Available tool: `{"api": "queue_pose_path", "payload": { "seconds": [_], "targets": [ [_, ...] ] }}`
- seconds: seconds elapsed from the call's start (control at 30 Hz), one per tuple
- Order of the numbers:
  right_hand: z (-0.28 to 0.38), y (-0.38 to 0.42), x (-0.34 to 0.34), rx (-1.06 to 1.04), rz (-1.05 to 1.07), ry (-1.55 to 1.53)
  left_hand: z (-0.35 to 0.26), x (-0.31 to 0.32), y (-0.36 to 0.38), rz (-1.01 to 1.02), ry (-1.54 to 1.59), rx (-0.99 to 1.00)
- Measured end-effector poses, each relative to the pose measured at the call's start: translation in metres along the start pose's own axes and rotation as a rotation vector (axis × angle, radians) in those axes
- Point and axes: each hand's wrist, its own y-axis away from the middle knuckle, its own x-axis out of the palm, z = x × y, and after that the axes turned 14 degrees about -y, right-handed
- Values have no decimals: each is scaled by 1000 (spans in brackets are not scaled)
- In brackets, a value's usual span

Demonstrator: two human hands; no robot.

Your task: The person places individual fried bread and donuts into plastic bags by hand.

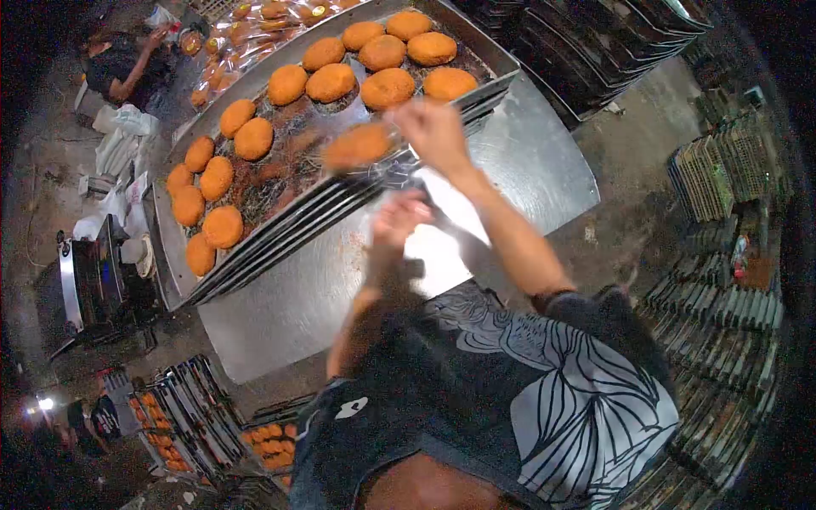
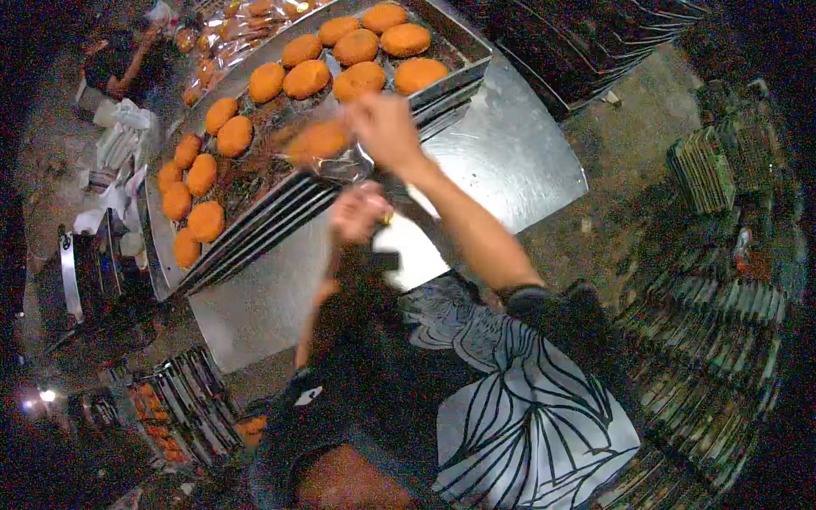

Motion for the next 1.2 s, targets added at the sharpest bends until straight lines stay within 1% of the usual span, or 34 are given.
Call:
{"api": "queue_pose_path", "payload": {
  "seconds": [0.03, 0.07, 0.1, 0.13, 0.17, 0.2, 0.23, 0.27, 0.3, 0.33, 0.37, 0.4, 0.43, 0.47, 0.5, 0.57, 0.6, 0.63, 0.67, 0.7, 0.73, 0.77, 0.8, 0.83, 0.87, 0.9, 0.93, 0.97, 1.03, 1.07, 1.1, 1.17, 1.2],
  "targets": [
    [15, -33, -12, -12, -70, 13, 36, 7, -1, 96, -301, -171],
    [22, -68, -10, -73, -90, 85, 114, 9, -5, 191, -297, -230],
    [25, -93, 3, -130, -107, 160, 117, 33, 8, 54, -847, 38],
    [19, -102, 15, -131, -104, 160, 144, 41, 12, -71, -1004, 117],
    [9, -109, 29, -400, -58, 186, 167, 40, 12, -85, -1061, 148],
    [-4, -110, 36, -667, -16, 207, 188, 31, 5, -88, -1092, 250],
    [-16, -77, 29, -587, 166, 164, 199, 22, 1, -89, -1119, 346],
    [-14, -37, 9, -272, 353, 23, 199, 15, -5, 56, -1401, 303],
    [-28, 4, -6, -218, 336, -46, 206, 2, -16, 248, -1602, 247],
    [-45, 46, -28, -20, 360, -48, 197, -1, -17, 202, -1492, 178],
    [-61, 85, -50, 498, 447, 22, 189, -7, -17, 156, -1383, 108],
    [-95, 138, -66, 697, 379, -282, 214, -42, -21, 256, -1239, 109],
    [-82, 155, -77, 614, 437, -169, 240, -71, -22, 353, -1094, 108],
    [-81, 169, -85, 739, 598, -34, 122, -21, -15, 2, -685, -137],
    [-91, 178, -80, 470, 715, -14, 108, -20, -20, 3, -693, -148],
    [-80, 166, -60, 484, 558, -165, 91, -28, -25, 236, -967, -106],
    [-90, 169, -58, 493, 553, -176, 68, -11, -21, 190, -734, -264],
    [-107, 172, -53, 545, 585, -54, 76, -9, -16, 194, -739, -271],
    [-111, 169, -49, 587, 611, 72, 77, -8, -15, 127, -803, -166],
    [-109, 173, -48, 580, 599, 69, 77, -8, -16, 61, -863, -55],
    [-102, 184, -51, 713, 494, 49, 76, -9, -15, 44, -831, -160],
    [-93, 193, -50, 845, 383, 33, 76, -10, -14, 55, -833, -156],
    [-100, 212, -41, 845, 371, 42, 76, -9, -14, 99, -973, -230],
    [-120, 234, -30, 779, 77, -261, 77, -8, -15, 138, -1108, -298],
    [-134, 244, -23, 681, -210, -557, 85, -12, -13, 159, -1039, -218],
    [-125, 235, -18, 657, -161, -298, 92, -14, -11, 225, -792, -187],
    [-115, 228, -19, 710, -61, -142, 100, -17, -9, 193, -696, -86],
    [-86, 207, -21, 756, 38, 12, 103, -20, -9, 159, -602, 15],
    [-66, 191, -24, 949, 53, -320, 76, -16, -7, -109, -785, 146],
    [-77, 180, -19, 1037, 58, -743, 52, -10, -2, -145, -951, 249],
    [-77, 158, -18, 1030, 66, -736, 39, -7, 6, -154, -948, 258],
    [-52, 113, -17, 976, -99, -1197, 27, -5, 22, -13, -874, 492],
    [-25, 95, 2, 785, -208, -1367, 41, -12, 26, -66, -604, 101]
  ]
}}
